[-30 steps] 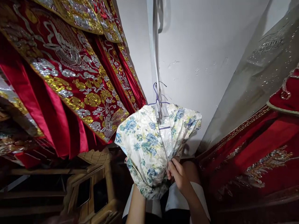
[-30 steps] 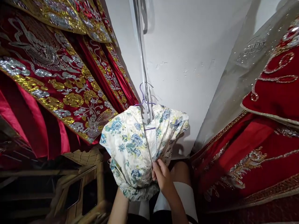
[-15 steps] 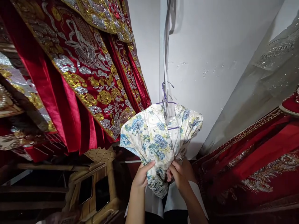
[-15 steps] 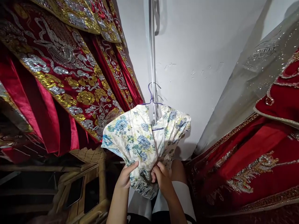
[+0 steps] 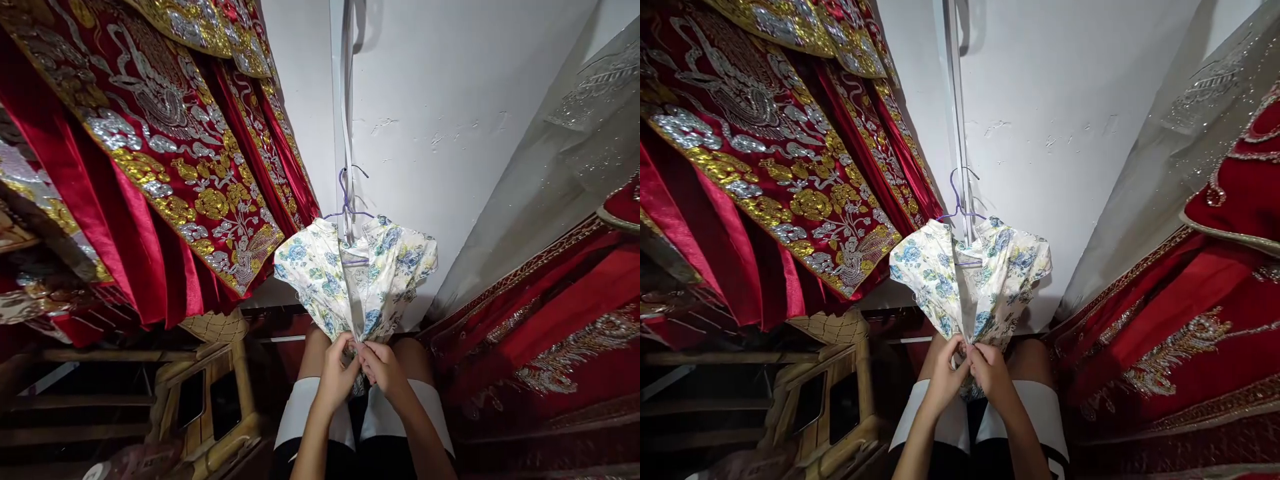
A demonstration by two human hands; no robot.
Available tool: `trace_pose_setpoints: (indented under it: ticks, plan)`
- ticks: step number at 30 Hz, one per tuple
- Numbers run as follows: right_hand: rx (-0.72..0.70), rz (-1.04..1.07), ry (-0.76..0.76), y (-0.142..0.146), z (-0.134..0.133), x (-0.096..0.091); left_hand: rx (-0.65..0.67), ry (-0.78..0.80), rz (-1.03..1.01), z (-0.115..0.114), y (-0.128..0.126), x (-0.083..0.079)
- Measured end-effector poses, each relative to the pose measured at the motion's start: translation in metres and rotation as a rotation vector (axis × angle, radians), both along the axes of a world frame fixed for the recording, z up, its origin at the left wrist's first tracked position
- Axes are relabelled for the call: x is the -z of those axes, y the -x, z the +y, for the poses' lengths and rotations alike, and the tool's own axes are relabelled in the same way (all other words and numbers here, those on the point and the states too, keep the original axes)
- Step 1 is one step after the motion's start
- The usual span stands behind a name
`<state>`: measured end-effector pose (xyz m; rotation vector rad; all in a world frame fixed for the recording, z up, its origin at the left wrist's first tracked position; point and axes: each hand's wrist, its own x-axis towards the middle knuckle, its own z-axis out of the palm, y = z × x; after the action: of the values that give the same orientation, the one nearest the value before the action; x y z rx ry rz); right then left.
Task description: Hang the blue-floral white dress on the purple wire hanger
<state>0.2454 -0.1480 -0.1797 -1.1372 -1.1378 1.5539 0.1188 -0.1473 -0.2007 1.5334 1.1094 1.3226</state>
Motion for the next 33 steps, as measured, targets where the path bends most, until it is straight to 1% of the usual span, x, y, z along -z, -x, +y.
trace_pose_setpoints:
  ticks: [1, 3, 6, 9, 12, 15, 17, 19, 21, 22, 23, 24, 25, 27, 29, 30, 32, 33]
  plan:
    - [0.003, -0.015, -0.026, 0.000, -0.002, 0.000, -0.021, -0.009, 0.013, -0.002, -0.008, 0.000]
    - [0.007, -0.057, -0.066, -0.003, -0.003, -0.004, -0.108, -0.024, 0.014, -0.004, -0.019, -0.001]
    - [0.003, -0.125, -0.079, -0.008, 0.004, -0.021, -0.146, -0.048, 0.027, -0.004, -0.023, 0.001]
    - [0.041, -0.151, -0.161, -0.013, 0.026, -0.054, -0.145, -0.055, 0.081, -0.005, -0.019, 0.008]
    - [0.090, -0.160, -0.255, -0.013, 0.060, -0.098, -0.169, -0.043, 0.117, -0.005, -0.014, 0.021]
    - [0.105, -0.050, -0.332, -0.007, 0.094, -0.142, -0.201, -0.048, 0.134, -0.002, -0.011, 0.032]
    - [0.120, 0.026, -0.363, -0.002, 0.109, -0.166, -0.201, -0.052, 0.154, 0.002, -0.011, 0.037]
    - [0.158, 0.067, -0.408, 0.001, 0.115, -0.180, -0.185, -0.055, 0.180, 0.008, -0.012, 0.039]
    - [0.172, 0.074, -0.444, 0.003, 0.114, -0.184, -0.160, -0.066, 0.222, 0.017, -0.010, 0.037]
    - [0.165, 0.068, -0.454, 0.004, 0.113, -0.182, -0.152, -0.076, 0.244, 0.023, -0.008, 0.032]
    - [0.153, 0.056, -0.459, 0.004, 0.111, -0.179, -0.148, -0.091, 0.258, 0.029, -0.005, 0.024]
    - [0.144, 0.044, -0.465, 0.004, 0.108, -0.176, -0.149, -0.113, 0.261, 0.036, -0.001, 0.013]
    - [0.142, 0.029, -0.474, 0.005, 0.106, -0.171, -0.157, -0.143, 0.246, 0.043, 0.003, -0.002]
    - [0.153, 0.001, -0.494, 0.005, 0.103, -0.164, -0.211, -0.256, 0.174, 0.059, 0.013, -0.041]
    - [0.149, -0.027, -0.512, 0.006, 0.098, -0.161, -0.289, -0.427, 0.127, 0.075, 0.022, -0.087]
    - [0.138, -0.041, -0.525, 0.005, 0.096, -0.161, -0.295, -0.515, 0.134, 0.082, 0.025, -0.110]
    - [0.112, -0.060, -0.559, 0.003, 0.091, -0.166, -0.221, -0.643, 0.233, 0.096, 0.029, -0.148]
    - [0.105, -0.066, -0.579, 0.002, 0.089, -0.168, -0.170, -0.690, 0.305, 0.101, 0.029, -0.162]
